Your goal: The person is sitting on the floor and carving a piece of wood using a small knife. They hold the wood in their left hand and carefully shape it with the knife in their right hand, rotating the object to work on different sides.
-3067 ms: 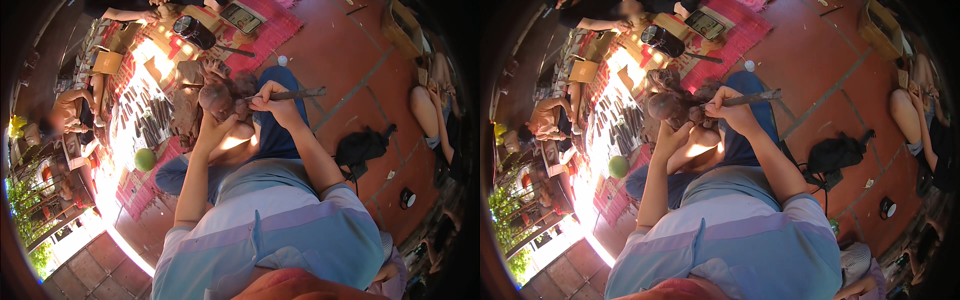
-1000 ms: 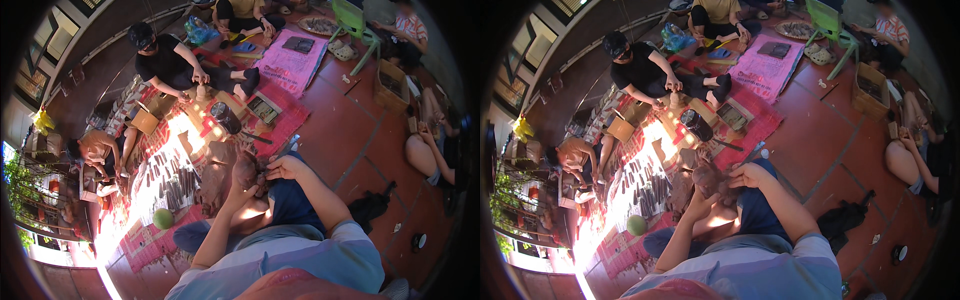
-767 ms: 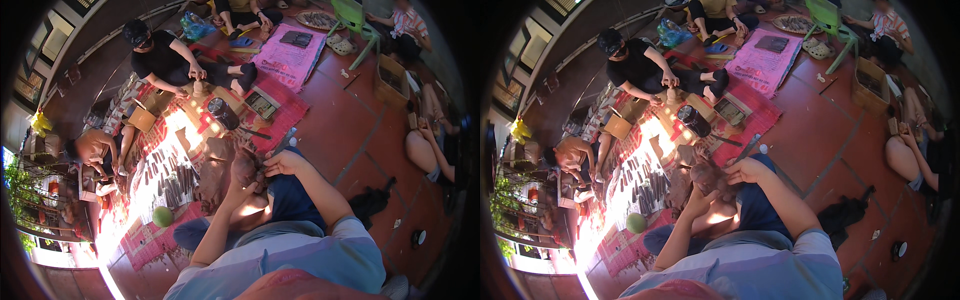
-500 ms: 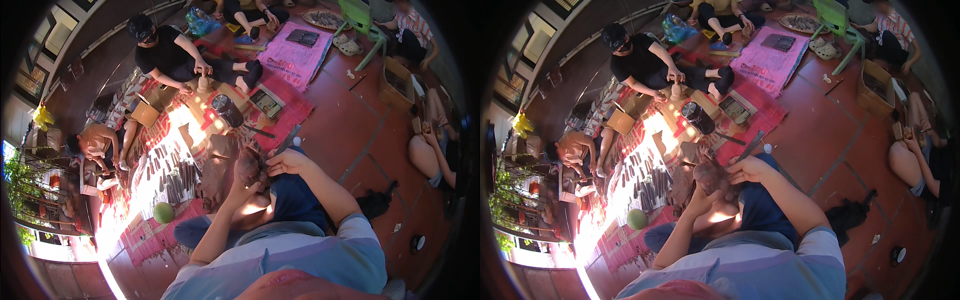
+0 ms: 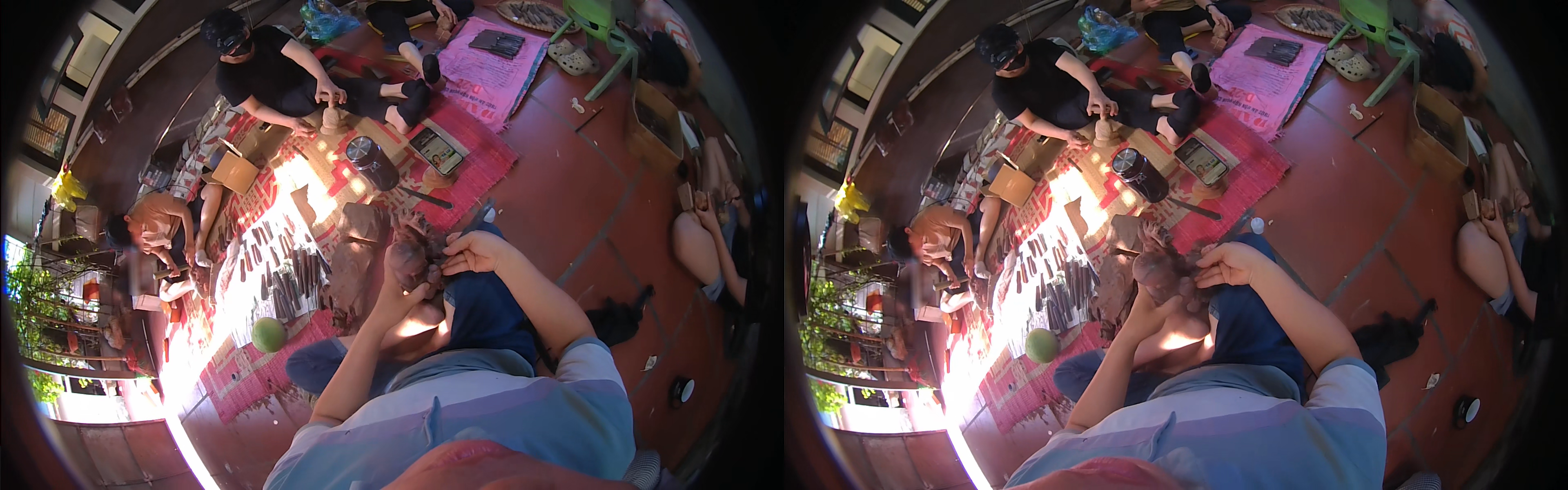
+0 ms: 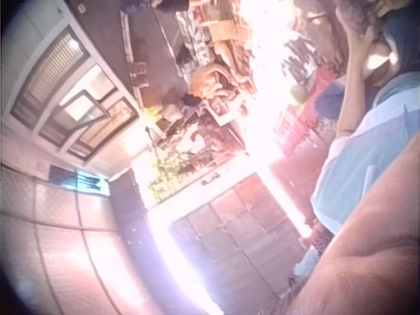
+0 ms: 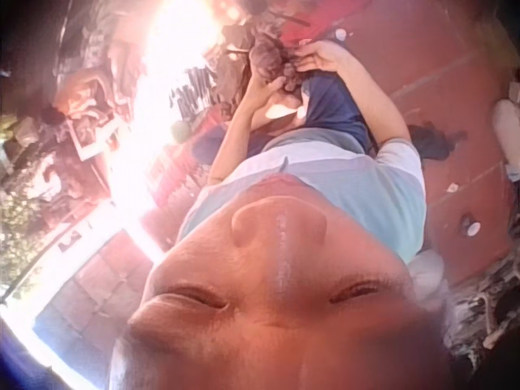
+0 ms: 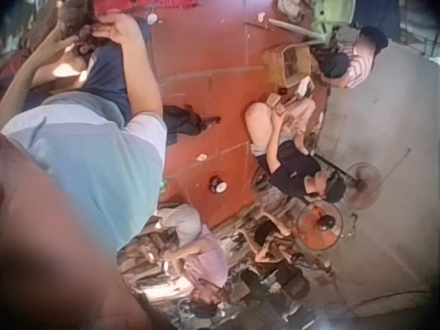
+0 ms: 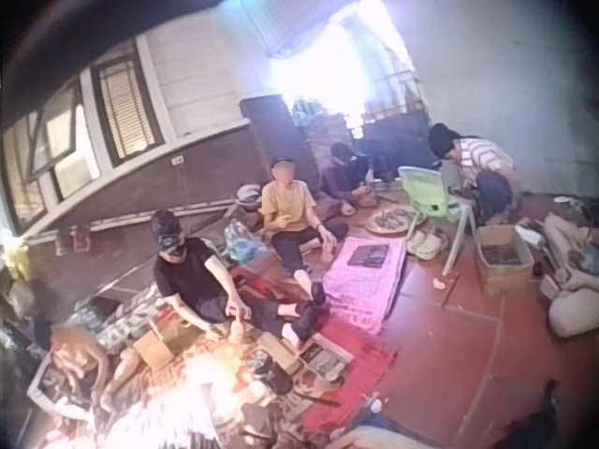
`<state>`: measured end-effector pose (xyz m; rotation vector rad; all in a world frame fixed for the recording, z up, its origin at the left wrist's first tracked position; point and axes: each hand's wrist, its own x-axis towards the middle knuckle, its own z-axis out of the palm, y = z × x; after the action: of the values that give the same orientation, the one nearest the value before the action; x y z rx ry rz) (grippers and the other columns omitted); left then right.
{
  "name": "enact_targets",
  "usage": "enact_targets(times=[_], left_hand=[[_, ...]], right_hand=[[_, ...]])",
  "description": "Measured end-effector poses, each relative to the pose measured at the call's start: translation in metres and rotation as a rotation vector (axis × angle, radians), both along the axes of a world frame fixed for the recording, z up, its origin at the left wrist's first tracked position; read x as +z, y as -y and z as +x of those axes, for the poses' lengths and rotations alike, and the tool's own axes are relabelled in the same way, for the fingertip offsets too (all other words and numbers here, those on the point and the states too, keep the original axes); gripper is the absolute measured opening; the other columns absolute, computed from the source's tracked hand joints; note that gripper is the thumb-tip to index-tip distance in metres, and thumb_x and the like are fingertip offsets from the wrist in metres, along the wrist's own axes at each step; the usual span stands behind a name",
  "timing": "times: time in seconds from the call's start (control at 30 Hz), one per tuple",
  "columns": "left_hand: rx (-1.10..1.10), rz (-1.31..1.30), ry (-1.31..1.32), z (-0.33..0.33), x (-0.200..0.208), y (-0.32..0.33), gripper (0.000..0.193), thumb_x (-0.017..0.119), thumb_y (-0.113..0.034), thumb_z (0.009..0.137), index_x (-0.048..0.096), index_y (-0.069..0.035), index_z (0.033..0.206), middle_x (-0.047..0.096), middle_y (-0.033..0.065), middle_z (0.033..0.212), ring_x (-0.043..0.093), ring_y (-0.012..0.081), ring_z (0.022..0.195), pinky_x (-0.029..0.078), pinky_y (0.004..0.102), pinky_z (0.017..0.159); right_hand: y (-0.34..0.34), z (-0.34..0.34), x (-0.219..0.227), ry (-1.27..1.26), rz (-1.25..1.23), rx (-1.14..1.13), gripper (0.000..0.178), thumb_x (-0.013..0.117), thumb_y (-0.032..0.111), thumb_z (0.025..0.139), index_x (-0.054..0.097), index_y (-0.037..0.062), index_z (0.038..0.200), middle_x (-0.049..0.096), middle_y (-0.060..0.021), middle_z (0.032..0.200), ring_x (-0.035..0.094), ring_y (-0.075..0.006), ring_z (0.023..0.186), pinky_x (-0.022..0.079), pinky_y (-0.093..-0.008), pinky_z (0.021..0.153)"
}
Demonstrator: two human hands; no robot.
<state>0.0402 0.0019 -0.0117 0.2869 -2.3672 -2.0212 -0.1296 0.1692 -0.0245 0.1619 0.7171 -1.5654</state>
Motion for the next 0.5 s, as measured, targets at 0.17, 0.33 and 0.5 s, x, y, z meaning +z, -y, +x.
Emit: enact_targets(times=[0.17, 0.33, 0.5], left_hand=[[-0.030, -0.129, -0.034, 0.001, -0.005, 0.004, 0.080, 0.066, -0.010, 0.074, 0.017, -0.004, 0.137, 0.034, 0.0152, 0.132, 0.035, 0.0240, 0.125, 0.030, 0.0349, 0.103], [0.049, -0.107, -0.012, -0.002, 0.011, -0.007, 0.064, 0.063, -0.012, 0.078, 0.029, -0.001, 0.131, 0.045, 0.0118, 0.120, 0.045, 0.0226, 0.113, 0.036, 0.0330, 0.098], [-0.002, -0.038, 0.023, -0.005, 0.010, -0.005, 0.061, 0.062, -0.003, 0.079, 0.031, 0.002, 0.130, 0.048, 0.0104, 0.123, 0.048, 0.0197, 0.113, 0.040, 0.0319, 0.095]], right_hand=[[-0.002, 0.013, 0.007, -0.188, -0.034, -0.084, 0.017, 0.060, -0.003, 0.080, 0.048, 0.0088, 0.081, 0.058, -0.0075, 0.079, 0.065, -0.0320, 0.081, 0.053, -0.0464, 0.080], [-0.006, 0.022, -0.004, -0.164, -0.129, -0.193, 0.021, 0.061, -0.003, 0.079, 0.046, 0.0121, 0.078, 0.061, -0.0052, 0.079, 0.066, -0.0267, 0.080, 0.056, -0.0408, 0.075], [-0.011, 0.034, -0.019, -0.093, -0.127, -0.288, 0.020, 0.063, -0.002, 0.080, 0.047, 0.0108, 0.080, 0.060, -0.0040, 0.078, 0.066, -0.0224, 0.079, 0.056, -0.0392, 0.075]])
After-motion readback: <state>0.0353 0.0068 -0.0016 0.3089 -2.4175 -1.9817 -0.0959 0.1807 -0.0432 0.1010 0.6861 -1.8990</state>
